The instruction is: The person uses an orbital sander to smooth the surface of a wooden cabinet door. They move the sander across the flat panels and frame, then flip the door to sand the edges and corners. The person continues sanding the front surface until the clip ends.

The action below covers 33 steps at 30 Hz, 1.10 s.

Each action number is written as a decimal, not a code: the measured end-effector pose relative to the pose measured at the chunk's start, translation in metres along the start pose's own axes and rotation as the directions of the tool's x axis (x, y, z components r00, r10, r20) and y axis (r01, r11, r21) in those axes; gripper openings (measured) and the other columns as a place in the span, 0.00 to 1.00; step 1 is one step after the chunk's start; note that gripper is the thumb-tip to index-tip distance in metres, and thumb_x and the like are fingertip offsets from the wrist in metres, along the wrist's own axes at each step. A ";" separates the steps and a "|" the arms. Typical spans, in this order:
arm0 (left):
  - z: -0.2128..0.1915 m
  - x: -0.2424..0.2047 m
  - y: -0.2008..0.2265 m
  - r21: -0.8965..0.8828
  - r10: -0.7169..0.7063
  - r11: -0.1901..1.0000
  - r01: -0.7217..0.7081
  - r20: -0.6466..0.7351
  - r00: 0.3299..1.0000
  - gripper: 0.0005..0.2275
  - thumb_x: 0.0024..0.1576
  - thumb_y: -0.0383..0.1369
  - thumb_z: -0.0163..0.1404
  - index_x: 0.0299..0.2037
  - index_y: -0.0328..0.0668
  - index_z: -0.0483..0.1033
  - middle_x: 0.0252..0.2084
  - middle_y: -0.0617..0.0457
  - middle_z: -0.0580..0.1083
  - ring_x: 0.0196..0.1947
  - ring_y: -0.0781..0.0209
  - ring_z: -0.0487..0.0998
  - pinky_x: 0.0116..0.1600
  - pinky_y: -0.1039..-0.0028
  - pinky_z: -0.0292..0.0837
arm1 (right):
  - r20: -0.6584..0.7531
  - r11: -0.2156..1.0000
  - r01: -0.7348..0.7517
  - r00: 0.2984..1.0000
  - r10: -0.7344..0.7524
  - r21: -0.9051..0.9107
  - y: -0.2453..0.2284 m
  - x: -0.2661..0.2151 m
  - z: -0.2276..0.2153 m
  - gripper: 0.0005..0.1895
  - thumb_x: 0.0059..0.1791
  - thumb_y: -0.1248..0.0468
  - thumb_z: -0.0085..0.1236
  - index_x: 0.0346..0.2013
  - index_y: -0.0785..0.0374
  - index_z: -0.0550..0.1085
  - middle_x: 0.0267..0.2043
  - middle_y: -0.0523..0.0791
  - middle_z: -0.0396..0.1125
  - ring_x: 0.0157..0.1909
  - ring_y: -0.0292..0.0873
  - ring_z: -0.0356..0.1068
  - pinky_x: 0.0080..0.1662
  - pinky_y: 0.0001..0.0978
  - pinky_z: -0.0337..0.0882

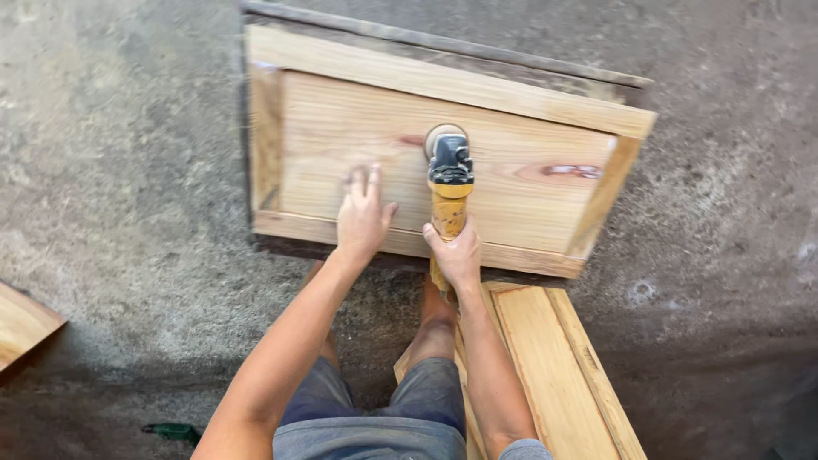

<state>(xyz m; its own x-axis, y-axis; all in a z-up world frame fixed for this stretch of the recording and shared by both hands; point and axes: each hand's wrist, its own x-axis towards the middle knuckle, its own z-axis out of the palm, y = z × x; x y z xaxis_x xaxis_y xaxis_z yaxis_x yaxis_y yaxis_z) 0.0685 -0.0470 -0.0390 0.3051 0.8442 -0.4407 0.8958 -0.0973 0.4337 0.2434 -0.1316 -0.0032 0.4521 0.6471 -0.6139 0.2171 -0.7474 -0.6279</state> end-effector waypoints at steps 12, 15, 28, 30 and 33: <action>-0.070 -0.021 -0.200 -0.295 -0.221 0.931 0.215 0.012 0.975 0.36 0.56 0.37 0.61 0.70 0.32 0.55 0.53 0.31 0.70 0.53 0.32 0.73 0.55 0.53 0.71 | -0.033 0.993 0.110 0.994 -0.108 0.034 -0.088 -0.031 0.144 0.31 0.43 0.53 0.67 0.52 0.70 0.69 0.42 0.53 0.76 0.45 0.49 0.78 0.49 0.41 0.75; -0.075 -0.032 -0.185 -0.297 -0.288 0.914 0.275 0.002 0.958 0.36 0.54 0.37 0.62 0.70 0.32 0.56 0.54 0.29 0.68 0.54 0.32 0.72 0.57 0.54 0.70 | 0.000 0.995 0.092 0.996 -0.092 0.045 -0.099 -0.036 0.156 0.29 0.43 0.53 0.67 0.50 0.70 0.70 0.42 0.53 0.76 0.45 0.49 0.79 0.48 0.40 0.76; -0.067 -0.029 -0.093 -0.434 -0.038 0.901 0.017 -0.040 0.998 0.38 0.61 0.48 0.56 0.75 0.38 0.52 0.67 0.30 0.65 0.68 0.36 0.67 0.70 0.56 0.64 | -0.012 0.998 0.040 0.999 -0.041 -0.041 -0.072 -0.040 0.146 0.28 0.47 0.54 0.65 0.54 0.69 0.69 0.44 0.58 0.75 0.48 0.54 0.77 0.47 0.44 0.75; -0.070 -0.024 -0.119 0.000 0.110 0.993 -0.117 -0.338 0.935 0.44 0.56 0.45 0.63 0.76 0.37 0.47 0.71 0.25 0.57 0.70 0.26 0.60 0.71 0.50 0.59 | -0.049 0.999 -0.010 0.999 0.008 -0.051 -0.061 -0.038 0.120 0.32 0.43 0.54 0.68 0.52 0.71 0.68 0.44 0.57 0.75 0.46 0.52 0.78 0.48 0.43 0.76; -0.075 -0.007 -0.146 0.124 -0.020 0.991 0.053 -0.256 0.967 0.52 0.44 0.41 0.67 0.75 0.40 0.42 0.67 0.24 0.55 0.63 0.24 0.64 0.66 0.51 0.63 | -0.094 0.998 -0.058 0.994 0.061 0.029 -0.060 -0.040 0.101 0.32 0.42 0.53 0.66 0.53 0.70 0.70 0.44 0.55 0.77 0.47 0.51 0.79 0.50 0.42 0.76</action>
<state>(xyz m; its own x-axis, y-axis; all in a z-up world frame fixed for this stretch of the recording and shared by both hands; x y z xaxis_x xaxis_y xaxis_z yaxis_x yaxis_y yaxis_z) -0.0891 0.0002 -0.0406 0.1943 0.9528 -0.2334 0.9440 -0.1170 0.3084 0.1251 -0.0978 0.0105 0.5440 0.5835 -0.6030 0.1651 -0.7790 -0.6049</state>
